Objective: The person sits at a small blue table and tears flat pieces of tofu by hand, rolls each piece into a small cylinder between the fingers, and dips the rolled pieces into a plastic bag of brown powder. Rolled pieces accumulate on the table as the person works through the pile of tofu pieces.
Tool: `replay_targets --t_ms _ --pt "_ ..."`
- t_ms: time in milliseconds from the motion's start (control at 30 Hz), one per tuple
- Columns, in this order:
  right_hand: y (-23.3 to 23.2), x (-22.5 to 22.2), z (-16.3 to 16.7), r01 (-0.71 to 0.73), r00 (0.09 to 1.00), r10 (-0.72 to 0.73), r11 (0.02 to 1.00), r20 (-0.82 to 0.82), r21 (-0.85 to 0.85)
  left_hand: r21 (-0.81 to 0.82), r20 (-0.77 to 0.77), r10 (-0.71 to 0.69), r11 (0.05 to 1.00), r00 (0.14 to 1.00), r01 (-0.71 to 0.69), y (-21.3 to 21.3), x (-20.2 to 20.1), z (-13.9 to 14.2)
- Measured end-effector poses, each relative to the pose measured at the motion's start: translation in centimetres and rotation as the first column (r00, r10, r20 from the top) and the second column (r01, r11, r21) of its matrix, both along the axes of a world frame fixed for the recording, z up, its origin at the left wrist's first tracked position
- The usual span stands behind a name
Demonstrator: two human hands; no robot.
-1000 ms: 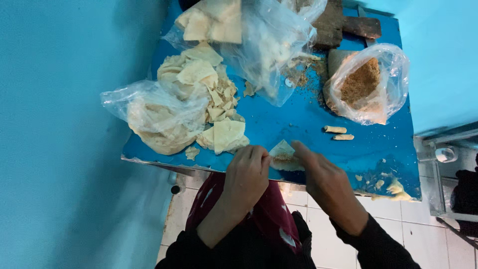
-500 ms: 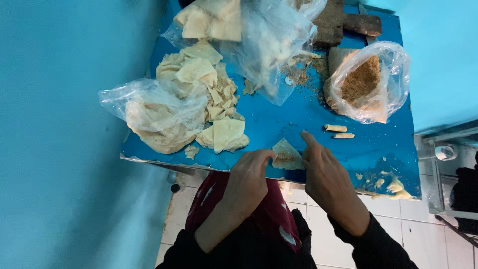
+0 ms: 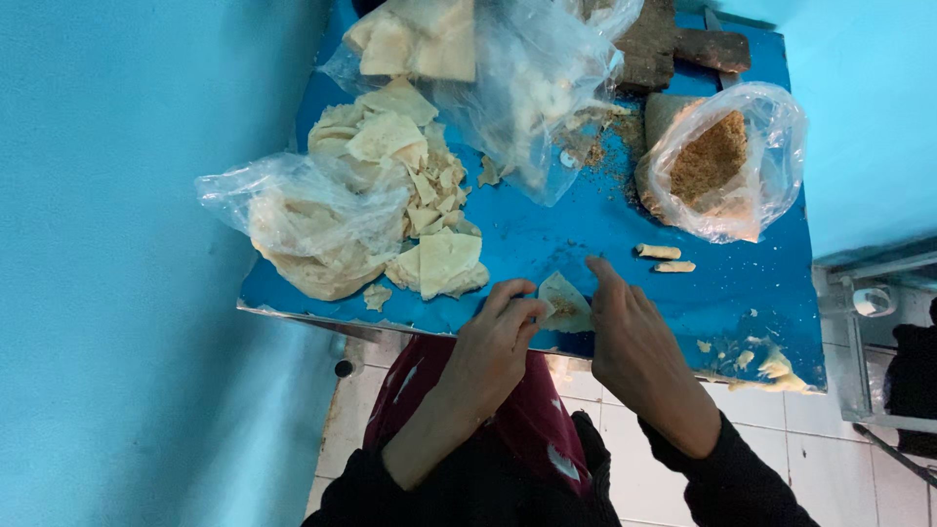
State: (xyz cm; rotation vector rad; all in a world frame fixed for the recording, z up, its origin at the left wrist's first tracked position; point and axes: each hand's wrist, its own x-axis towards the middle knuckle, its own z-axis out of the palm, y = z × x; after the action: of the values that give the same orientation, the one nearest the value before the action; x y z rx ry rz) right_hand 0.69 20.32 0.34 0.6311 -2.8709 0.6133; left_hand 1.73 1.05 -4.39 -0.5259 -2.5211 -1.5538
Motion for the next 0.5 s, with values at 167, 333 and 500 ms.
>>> replay_targets --t_ms 167,333,500 --pt "0.4 0.0 0.7 0.041 0.981 -0.001 0.979 0.196 -0.199 -0.012 -0.063 -0.025 1.0 0.998 0.024 -0.1 -0.1 0.0" --pt "0.5 -0.1 0.7 -0.028 0.995 0.052 0.961 0.082 -0.274 -0.066 -0.159 -0.06 0.997 0.986 0.05 -0.2 -0.5 -0.7" --pt "0.3 -0.3 -0.4 -0.017 0.999 0.029 0.953 0.035 -0.302 -0.138 -0.266 -0.121 0.987 0.956 0.086 -0.4 -1.0 -1.5"
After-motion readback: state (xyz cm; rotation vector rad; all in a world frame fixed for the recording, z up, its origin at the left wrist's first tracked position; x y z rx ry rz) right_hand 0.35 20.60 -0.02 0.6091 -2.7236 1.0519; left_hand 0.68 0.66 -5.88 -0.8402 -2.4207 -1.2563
